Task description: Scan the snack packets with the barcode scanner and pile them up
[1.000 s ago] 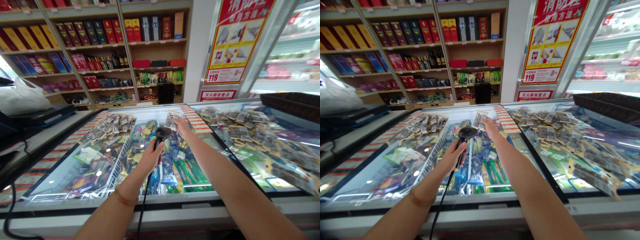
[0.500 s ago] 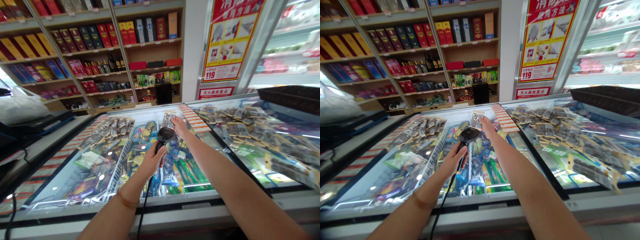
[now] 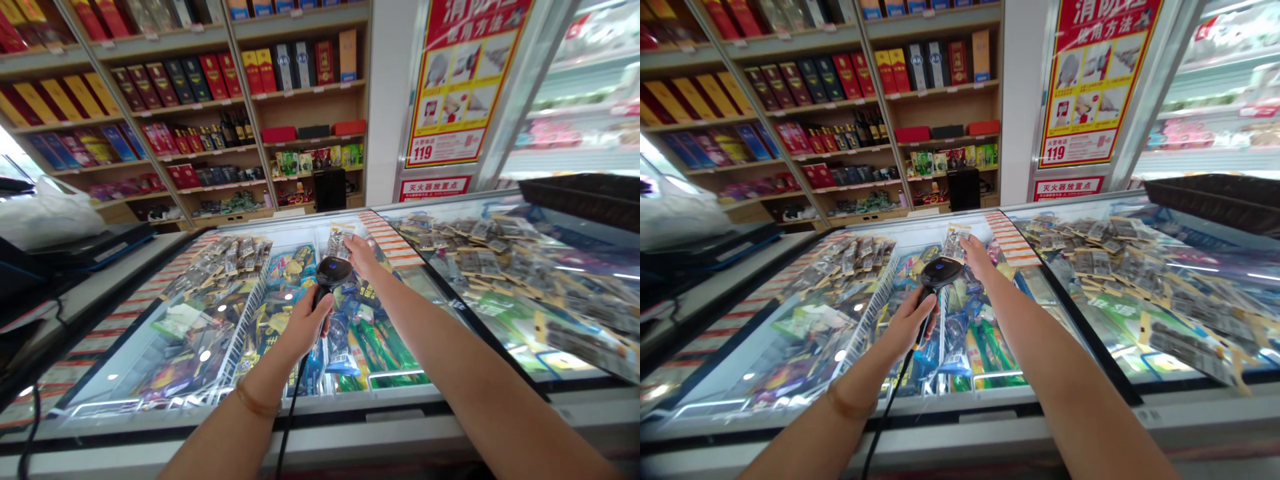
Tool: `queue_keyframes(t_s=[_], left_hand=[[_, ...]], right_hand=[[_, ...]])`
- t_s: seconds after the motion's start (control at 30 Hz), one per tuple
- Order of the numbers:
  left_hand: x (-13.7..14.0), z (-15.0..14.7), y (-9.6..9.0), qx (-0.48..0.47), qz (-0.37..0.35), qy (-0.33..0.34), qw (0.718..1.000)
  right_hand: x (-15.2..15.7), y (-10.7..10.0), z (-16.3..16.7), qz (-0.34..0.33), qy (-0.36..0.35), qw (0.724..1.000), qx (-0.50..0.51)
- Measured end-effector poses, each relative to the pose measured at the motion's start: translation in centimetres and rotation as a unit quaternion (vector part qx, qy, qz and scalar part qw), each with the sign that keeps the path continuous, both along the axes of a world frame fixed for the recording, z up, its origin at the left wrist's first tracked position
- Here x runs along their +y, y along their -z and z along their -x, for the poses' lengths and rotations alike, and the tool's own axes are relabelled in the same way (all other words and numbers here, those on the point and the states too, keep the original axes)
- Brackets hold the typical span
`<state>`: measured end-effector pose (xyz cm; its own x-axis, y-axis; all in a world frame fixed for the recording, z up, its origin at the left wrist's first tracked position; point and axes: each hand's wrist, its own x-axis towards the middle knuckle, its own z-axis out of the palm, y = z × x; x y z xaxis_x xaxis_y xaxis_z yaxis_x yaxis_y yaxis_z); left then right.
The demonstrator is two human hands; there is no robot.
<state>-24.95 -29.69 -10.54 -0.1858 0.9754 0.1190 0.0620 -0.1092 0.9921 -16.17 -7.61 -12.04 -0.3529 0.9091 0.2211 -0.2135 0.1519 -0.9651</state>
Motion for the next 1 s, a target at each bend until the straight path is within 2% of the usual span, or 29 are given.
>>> queue_keyframes(t_s=[0.17,0.27,0.33,0.47,0.6,0.73,0.87,1.0], left_hand=[[0.0,0.0,0.0,-0.002,-0.004,0.005,1.0],[0.3,0.1,0.7,0.002,-0.009,-0.008,1.0],[0.4,0.1,0.7,-0.014,-0.005,-0.048,0.999],[-0.2,0.7,-1.4,-0.087,0.013,-0.137,0.987],[-2.7,3.7,-4.3,-0.101,0.001,-0.176,0.979],[-6.0,8.6,-5.1,-0.092,-0.027,-0.256,0.962],[-9.2,13.0,-4.8,-0.107,-0.022,-0.331,0.937],[-11.8,15.5,-4.9,-0.103,-0.012,-0.377,0.92]], right_hand=[[0.8,0.7,0.0,-0.027,0.015,0.999,-0.023],[1.3,1.1,-0.3,-0.084,0.089,0.988,-0.094],[1.5,1.4,-0.5,-0.104,0.143,0.975,-0.137],[1.6,1.7,-0.6,-0.061,0.167,0.97,-0.164],[1.0,0.7,0.3,-0.025,0.17,0.966,-0.194],[-0.7,-1.8,4.7,0.026,0.121,0.978,-0.166],[-3.5,-5.0,12.5,0.06,0.024,0.991,-0.116],[-6.1,-7.4,19.8,0.082,-0.036,0.993,-0.075]])
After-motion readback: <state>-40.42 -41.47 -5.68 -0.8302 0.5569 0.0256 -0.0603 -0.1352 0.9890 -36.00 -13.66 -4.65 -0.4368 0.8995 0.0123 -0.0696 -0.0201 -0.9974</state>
